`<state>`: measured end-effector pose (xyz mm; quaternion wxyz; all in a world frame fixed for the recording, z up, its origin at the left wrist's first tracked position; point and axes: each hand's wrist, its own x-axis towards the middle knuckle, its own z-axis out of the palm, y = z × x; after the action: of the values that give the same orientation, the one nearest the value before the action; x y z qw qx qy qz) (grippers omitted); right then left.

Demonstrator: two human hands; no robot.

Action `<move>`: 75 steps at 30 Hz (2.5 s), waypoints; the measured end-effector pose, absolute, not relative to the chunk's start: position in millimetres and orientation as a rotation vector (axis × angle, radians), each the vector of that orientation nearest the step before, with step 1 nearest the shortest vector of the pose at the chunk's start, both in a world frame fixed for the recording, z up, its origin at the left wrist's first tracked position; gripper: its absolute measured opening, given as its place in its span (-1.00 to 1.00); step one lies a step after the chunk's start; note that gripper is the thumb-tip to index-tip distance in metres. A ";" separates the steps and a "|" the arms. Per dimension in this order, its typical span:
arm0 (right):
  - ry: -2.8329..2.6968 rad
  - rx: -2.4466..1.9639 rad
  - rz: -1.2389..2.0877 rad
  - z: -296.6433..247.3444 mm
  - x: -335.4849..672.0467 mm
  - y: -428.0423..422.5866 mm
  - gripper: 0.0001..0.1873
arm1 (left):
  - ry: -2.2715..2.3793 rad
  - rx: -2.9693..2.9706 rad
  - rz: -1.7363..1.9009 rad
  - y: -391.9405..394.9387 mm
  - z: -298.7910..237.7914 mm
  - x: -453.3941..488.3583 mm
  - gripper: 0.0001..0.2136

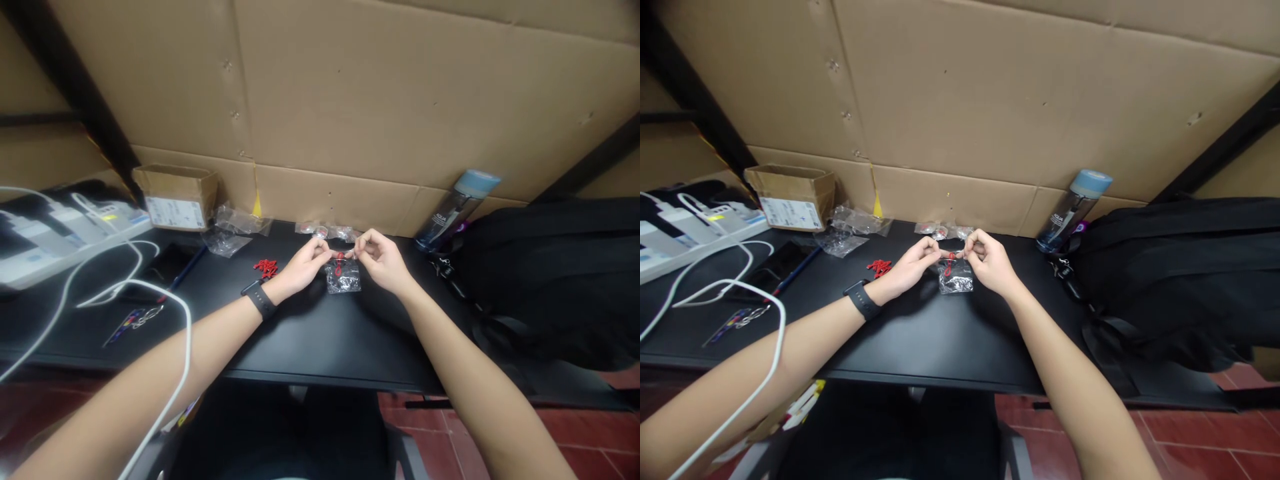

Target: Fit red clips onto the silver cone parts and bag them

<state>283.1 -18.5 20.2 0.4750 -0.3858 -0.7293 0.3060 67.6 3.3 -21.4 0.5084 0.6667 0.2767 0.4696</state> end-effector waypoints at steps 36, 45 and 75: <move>-1.772 -0.889 0.449 43.7 271.5 -45.5 -0.87 | 0.580 1.778 1.220 -11.0 20.9 48.0 -0.82; -1.741 -0.834 0.516 38.4 269.7 -42.2 -0.83 | 0.479 1.682 1.115 -11.1 21.5 46.9 -0.81; -1.728 -0.847 0.579 21.8 268.1 -31.6 -0.87 | 0.451 1.742 0.997 13.2 -8.0 42.4 -0.63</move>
<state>268.1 -31.6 21.8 0.5363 -0.3558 -0.7257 0.2432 42.4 13.2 -8.0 0.5159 0.7255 0.1879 0.4151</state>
